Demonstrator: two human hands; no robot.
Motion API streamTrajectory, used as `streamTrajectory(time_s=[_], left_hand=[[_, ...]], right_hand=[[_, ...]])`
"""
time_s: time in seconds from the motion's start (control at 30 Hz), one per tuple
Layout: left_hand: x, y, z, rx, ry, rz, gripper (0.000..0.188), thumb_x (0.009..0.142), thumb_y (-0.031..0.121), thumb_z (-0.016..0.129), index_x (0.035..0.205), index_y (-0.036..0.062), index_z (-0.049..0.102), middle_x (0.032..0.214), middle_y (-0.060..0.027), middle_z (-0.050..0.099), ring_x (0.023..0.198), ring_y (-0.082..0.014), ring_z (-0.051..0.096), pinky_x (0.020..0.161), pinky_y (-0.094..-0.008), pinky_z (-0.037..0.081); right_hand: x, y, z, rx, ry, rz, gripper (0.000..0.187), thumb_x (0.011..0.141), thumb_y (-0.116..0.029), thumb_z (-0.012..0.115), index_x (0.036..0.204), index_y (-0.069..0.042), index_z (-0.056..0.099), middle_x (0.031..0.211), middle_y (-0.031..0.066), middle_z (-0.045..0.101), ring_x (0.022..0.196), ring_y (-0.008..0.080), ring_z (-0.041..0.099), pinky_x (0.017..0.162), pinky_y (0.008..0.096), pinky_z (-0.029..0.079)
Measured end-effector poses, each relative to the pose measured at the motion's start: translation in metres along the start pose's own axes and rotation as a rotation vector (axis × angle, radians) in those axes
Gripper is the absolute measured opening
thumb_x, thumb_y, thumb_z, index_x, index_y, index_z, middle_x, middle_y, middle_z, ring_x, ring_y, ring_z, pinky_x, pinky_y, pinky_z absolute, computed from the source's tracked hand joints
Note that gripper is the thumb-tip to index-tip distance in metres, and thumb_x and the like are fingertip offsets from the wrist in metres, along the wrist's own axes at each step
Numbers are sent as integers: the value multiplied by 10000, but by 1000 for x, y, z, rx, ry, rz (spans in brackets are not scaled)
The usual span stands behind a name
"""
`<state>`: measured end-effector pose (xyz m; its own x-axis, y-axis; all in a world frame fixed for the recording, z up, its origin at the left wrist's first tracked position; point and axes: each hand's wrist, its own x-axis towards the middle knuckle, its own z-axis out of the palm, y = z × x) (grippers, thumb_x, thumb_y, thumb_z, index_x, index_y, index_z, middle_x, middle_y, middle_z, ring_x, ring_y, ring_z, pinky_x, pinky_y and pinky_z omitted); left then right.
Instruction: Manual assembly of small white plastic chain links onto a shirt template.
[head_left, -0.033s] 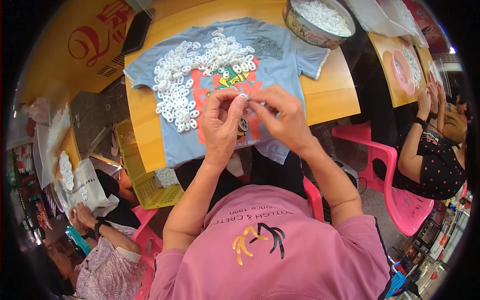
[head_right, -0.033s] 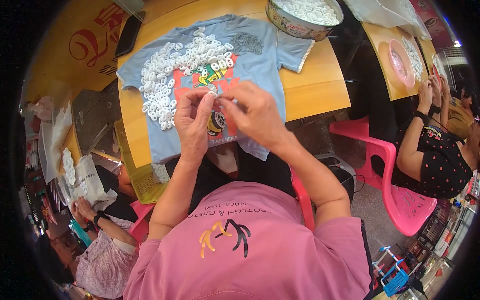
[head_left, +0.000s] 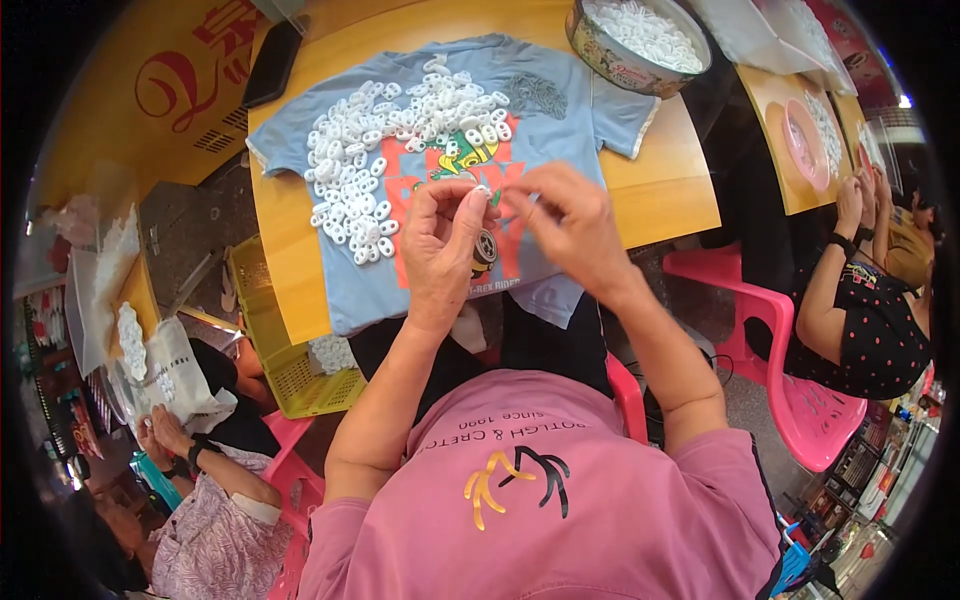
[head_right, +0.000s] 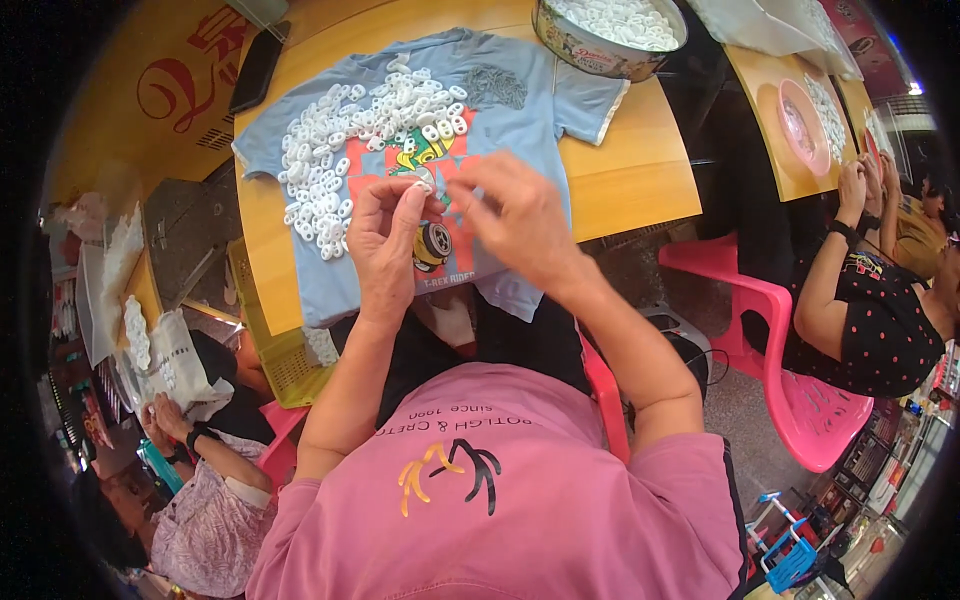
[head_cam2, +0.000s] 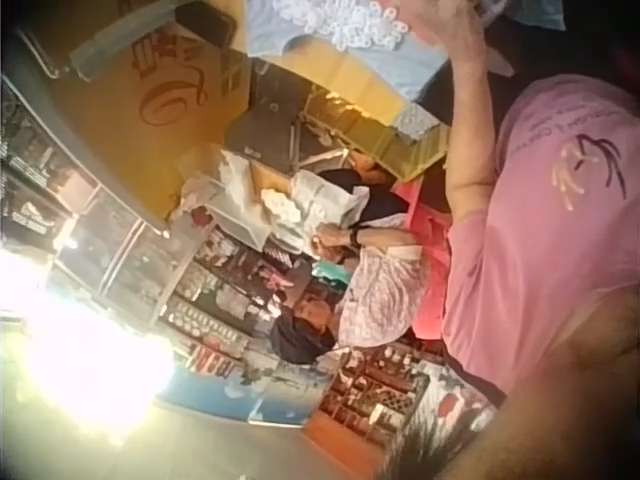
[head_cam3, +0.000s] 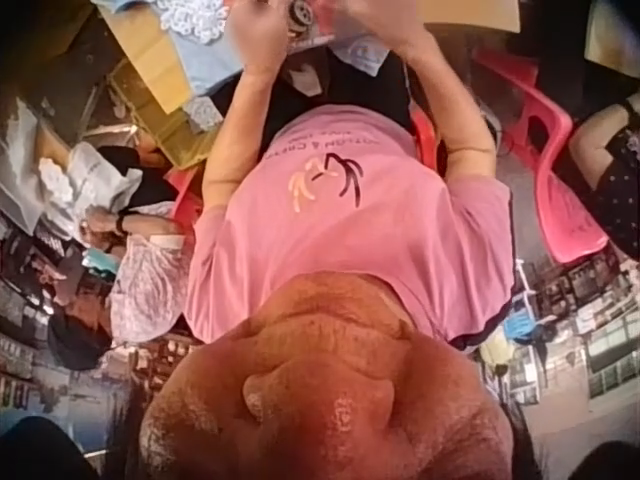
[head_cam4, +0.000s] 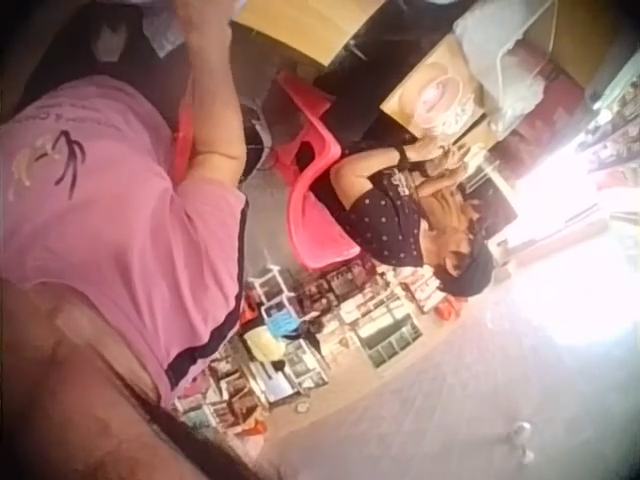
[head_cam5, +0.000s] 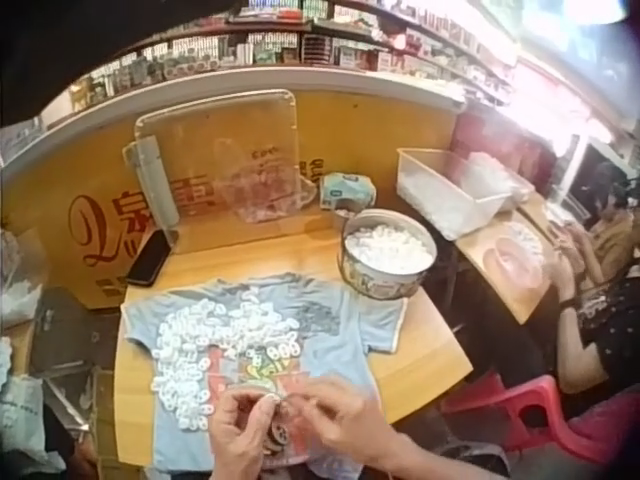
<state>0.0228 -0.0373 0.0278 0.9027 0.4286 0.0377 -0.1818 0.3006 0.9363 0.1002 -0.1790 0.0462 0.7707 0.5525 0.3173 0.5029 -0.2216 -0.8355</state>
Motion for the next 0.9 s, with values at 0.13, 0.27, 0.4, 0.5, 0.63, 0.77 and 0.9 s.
streamTrajectory(time_s=[0.13,0.27,0.4,0.5,0.63,0.77,0.9], left_hand=[[0,-11,-9,44,-5,-31,112,945,66,608,1026,11,554,906,-46,621,785,-97,626,712,-232,525],[-1,-12,-8,54,-19,-58,109,948,71,606,1024,11,558,896,-45,627,768,-92,627,692,-230,524],[-2,-15,-11,64,-41,-47,109,949,75,606,1021,8,558,894,-47,630,770,-93,629,687,-231,526],[-2,-15,-11,35,-39,-53,112,950,74,605,1024,6,555,901,-50,634,770,-94,629,694,-231,527],[-1,-15,-12,9,-31,-43,116,949,71,605,1027,4,551,911,-56,642,780,-96,634,701,-232,528],[1,-16,-17,-74,-2,-72,121,945,68,608,1036,9,555,925,-63,651,796,-103,642,713,-231,528],[3,-18,-20,-124,3,-79,127,941,69,613,1046,15,564,939,-68,655,802,-107,644,730,-232,527]], right_hand=[[29,31,-21,-347,84,-39,101,844,-81,691,926,-21,693,850,110,641,676,227,622,571,314,479],[47,44,-25,-612,48,-54,116,848,-166,685,902,-65,707,871,102,652,751,297,646,636,381,502],[51,42,-17,-671,-1,-49,116,843,-188,682,887,-84,706,863,84,641,769,310,642,664,395,503],[53,39,-13,-731,-46,-101,102,842,-175,676,869,-77,685,862,82,629,767,315,641,658,399,503],[54,39,-10,-737,-93,-142,95,843,-152,660,882,-66,651,862,90,623,766,317,641,657,405,503],[55,43,-14,-665,-12,-161,99,850,-123,651,906,-44,633,882,109,652,766,302,652,656,384,507],[53,47,-21,-478,9,-80,120,862,-114,652,930,-19,629,894,125,671,745,279,656,660,356,508]])
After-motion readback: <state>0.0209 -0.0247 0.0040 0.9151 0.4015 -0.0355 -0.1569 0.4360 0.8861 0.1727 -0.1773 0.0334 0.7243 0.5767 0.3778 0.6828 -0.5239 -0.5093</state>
